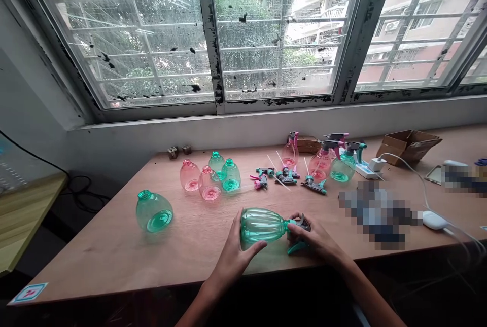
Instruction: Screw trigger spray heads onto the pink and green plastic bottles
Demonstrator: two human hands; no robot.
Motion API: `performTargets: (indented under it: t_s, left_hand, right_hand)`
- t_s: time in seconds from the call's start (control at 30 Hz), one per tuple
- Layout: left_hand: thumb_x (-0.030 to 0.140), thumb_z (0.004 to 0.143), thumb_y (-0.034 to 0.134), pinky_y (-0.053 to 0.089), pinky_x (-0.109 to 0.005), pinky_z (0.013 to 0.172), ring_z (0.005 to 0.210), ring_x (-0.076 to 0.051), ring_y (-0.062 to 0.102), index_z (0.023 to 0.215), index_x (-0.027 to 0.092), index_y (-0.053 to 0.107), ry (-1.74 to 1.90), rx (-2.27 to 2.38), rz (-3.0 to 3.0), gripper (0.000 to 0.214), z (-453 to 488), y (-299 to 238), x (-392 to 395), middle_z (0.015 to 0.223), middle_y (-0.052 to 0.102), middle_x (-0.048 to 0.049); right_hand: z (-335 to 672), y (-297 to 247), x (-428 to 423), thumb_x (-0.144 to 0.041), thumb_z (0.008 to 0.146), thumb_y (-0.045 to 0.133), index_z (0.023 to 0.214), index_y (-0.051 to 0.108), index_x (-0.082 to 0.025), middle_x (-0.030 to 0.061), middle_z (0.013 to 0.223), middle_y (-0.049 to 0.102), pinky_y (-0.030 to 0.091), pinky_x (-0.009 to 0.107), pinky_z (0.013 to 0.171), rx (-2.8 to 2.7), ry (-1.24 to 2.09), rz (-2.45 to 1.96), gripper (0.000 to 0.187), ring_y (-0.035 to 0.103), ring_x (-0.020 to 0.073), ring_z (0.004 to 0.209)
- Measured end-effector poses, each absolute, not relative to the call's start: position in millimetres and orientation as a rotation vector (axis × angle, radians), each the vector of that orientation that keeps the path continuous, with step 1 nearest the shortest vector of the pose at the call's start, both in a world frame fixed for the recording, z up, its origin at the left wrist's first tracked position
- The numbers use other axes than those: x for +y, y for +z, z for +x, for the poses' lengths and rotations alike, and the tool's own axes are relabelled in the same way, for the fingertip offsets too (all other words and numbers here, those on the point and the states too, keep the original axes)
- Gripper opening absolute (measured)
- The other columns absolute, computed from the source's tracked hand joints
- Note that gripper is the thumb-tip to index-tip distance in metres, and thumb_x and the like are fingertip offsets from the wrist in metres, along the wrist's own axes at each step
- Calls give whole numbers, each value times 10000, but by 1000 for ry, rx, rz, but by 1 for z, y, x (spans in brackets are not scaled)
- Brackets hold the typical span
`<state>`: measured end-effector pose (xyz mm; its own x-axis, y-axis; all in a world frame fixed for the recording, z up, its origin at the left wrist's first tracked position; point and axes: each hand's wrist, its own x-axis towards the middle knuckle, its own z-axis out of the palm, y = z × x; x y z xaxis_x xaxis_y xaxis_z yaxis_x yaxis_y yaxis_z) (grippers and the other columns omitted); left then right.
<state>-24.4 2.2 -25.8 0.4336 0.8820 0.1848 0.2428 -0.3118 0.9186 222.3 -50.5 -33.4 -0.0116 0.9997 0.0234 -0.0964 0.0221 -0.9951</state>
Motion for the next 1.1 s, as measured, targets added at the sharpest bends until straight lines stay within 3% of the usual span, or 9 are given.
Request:
performTargets:
  t_s: [0.17,0.27,0.43,0.6,0.73,0.83,0.9,1.03,1.1]
  left_hand:
    - [272,782,774,166,-484,1235,1499,-316,210,1560,260,128,945,921,1894,1011,-25,-31,3,1624,234,-116]
    - [336,809,754,143,-492,1238,1509,-321,170,1561,248,142,934,937,1926,974,-25,-29,1,1632,213,-112]
    - [502,958,510,133,-499,1235,1518,-297,144,1569,211,121,848,968,1788,781,-27,-22,-1,1643,185,-124]
    - [373,863,691,169,-487,1234,1505,-287,210,1561,225,172,877,935,1917,883,-28,-26,1,1632,232,-118]
    - [297,882,664,156,-479,1239,1515,-258,177,1559,264,190,920,938,2016,827,-28,-35,4,1642,214,-79]
    - [321,885,658,174,-505,1231,1503,-287,218,1573,215,128,861,952,1996,875,-28,-38,5,1624,254,-123]
    - [375,882,667,178,-509,1231,1497,-308,229,1565,192,182,841,955,1980,858,-28,-35,4,1613,280,-139]
    - [428,962,544,194,-474,1234,1489,-275,264,1485,234,405,901,923,1918,575,-31,-27,5,1591,351,-85]
    - [420,953,559,176,-474,1238,1491,-268,257,1475,267,424,936,938,1906,560,-31,-26,6,1589,358,-59]
  right_hand:
    - [224,-36,-51,-450,847,723,999,597,-158,-7,681,687,493,294,617,-1196,1197,-1118,353,627,163,633]
    - [225,-39,-51,-463,829,735,970,604,-157,27,743,721,524,324,631,-1182,1233,-1108,362,663,189,658]
    - [226,-42,-50,-454,827,745,931,606,-162,32,771,726,512,302,619,-1216,1227,-1089,340,644,170,655]
    - [227,-44,-49,-455,798,779,960,609,-157,-1,719,679,477,280,610,-1161,1223,-1094,379,601,153,640]
    - [226,-43,-49,-471,794,777,967,601,-154,-12,700,653,468,275,605,-1126,1226,-1082,403,582,148,633]
    - [226,-41,-51,-475,794,773,975,594,-159,-11,711,654,475,278,608,-1126,1227,-1081,406,585,152,642]
    - [227,-39,-52,-474,792,773,994,587,-167,-13,719,652,485,286,611,-1132,1229,-1090,412,592,158,649]
    - [226,-34,-54,-478,776,782,1011,583,-179,-22,704,640,486,285,599,-1145,1234,-1110,429,594,161,640]
    - [225,-32,-54,-489,762,788,992,586,-182,-23,698,637,483,283,592,-1127,1209,-1125,433,586,160,632]
